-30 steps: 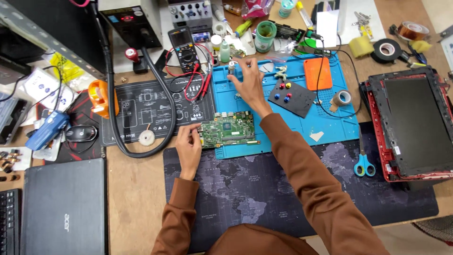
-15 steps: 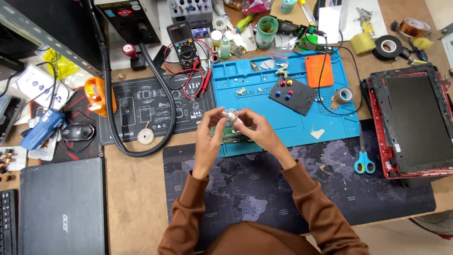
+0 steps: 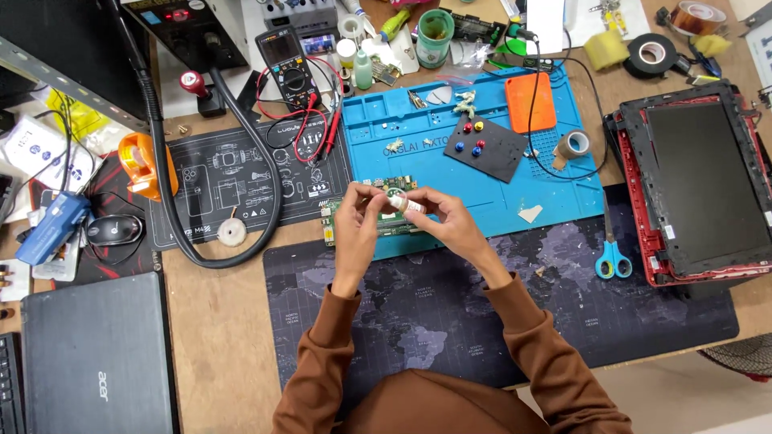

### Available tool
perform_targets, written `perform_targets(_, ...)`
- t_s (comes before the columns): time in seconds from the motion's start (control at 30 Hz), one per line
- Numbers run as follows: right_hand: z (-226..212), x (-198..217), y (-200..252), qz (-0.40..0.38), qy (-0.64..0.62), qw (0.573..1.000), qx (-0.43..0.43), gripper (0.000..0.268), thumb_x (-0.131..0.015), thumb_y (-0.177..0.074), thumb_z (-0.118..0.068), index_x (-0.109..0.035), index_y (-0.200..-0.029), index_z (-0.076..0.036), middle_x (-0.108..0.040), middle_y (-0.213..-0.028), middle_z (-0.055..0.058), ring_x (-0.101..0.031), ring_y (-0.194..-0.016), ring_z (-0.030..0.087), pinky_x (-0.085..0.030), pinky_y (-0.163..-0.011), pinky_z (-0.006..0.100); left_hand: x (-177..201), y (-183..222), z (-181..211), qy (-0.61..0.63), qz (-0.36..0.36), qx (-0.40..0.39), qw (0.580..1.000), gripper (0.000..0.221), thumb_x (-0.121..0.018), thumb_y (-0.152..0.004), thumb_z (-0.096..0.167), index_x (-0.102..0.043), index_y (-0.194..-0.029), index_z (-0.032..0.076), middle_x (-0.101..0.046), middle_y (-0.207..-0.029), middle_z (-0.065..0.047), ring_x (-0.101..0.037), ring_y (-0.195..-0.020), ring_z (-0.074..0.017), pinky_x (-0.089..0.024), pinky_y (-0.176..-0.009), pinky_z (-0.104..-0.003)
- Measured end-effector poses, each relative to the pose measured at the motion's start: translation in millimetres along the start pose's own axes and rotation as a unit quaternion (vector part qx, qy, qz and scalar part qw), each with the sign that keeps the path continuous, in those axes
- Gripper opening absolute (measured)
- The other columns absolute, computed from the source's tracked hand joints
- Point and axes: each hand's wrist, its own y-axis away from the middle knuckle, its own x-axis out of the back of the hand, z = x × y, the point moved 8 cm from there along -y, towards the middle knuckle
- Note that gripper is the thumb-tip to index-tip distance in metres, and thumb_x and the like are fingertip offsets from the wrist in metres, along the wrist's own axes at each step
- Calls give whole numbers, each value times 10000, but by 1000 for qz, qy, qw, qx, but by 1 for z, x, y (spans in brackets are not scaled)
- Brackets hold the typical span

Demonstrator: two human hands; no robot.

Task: Disassembling a laptop and performing component-level repair on the motherboard using a heat gun and tweezers

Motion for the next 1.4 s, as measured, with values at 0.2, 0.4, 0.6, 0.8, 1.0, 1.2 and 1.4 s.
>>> perform_targets(0.2, -2, 24, 3, 46, -20, 999, 1, 366, -689, -983, -128, -650, -1327, -8, -636, -941, 119, -575, -867, 184, -529, -823, 324, 3, -4, 26, 3, 9, 35, 999, 208, -450, -1110, 201, -461, -1277, 77, -643, -1119, -239, -732, -916, -309, -610, -853, -438)
perform_targets(0.4, 40, 66, -5, 182, -66, 981, 19, 235, -660, -1032, -116, -557, -1219, -17, -574, -946, 77, -648, -802, 95, -613, -822, 320, 9, 5, -15, -368, 28, -85, 926, 392, -593, -1065, 325, -553, -1343, 52, -499, -1372, -234, -427, -1389, -470, -315, -1144, -631)
perform_targets(0.6, 58, 45, -17, 150, -35, 988, 22, 277, -640, -1008, -48, -645, -1282, -17, -478, -937, 15, -625, -774, 95, -599, -796, 313, 15, 14, -37, -545, 73, -127, 826, 419, -593, -1061, 372, -537, -1360, 84, -488, -1389, -222, -350, -1444, -446, -166, -1171, -660)
perform_targets(0.8, 70, 40, -16, 153, 28, 986, 66, 223, -613, -1049, -97, -617, -1244, 10, -475, -886, 75, -639, -760, 158, -578, -764, 359, 25, 12, -57, -561, 89, -137, 811, 474, -592, -1055, 410, -537, -1366, 56, -532, -1248, -166, -459, -1321, -375, -235, -1163, -608)
perform_targets(1.0, 60, 34, -12, 139, 50, 985, 89, 191, -567, -1086, -140, -567, -1208, 6, -557, -904, 105, -665, -815, 168, -584, -792, 391, 24, 13, -56, -575, 100, -181, 791, 429, -623, -1030, 388, -573, -1273, 37, -491, -1074, -130, -497, -1126, -314, -375, -1075, -458)
perform_targets(1.2, 42, 29, -10, 133, 106, 979, 108, 179, -582, -1079, -169, -557, -1150, -7, -470, -791, 103, -577, -712, 185, -523, -663, 369, 21, 17, -42, -571, 105, -193, 791, 398, -631, -1012, 375, -546, -1228, 51, -427, -1038, -113, -480, -1033, -312, -421, -968, -429)
perform_targets(1.4, 33, 25, -10, 137, 124, 976, 112, 193, -620, -1047, -183, -567, -1120, -12, -483, -756, 95, -553, -678, 171, -508, -623, 349, 24, 16, -45, -561, 102, -185, 800, 406, -629, -1013, 376, -536, -1240, 51, -418, -1040, -109, -475, -1032, -313, -434, -947, -429)
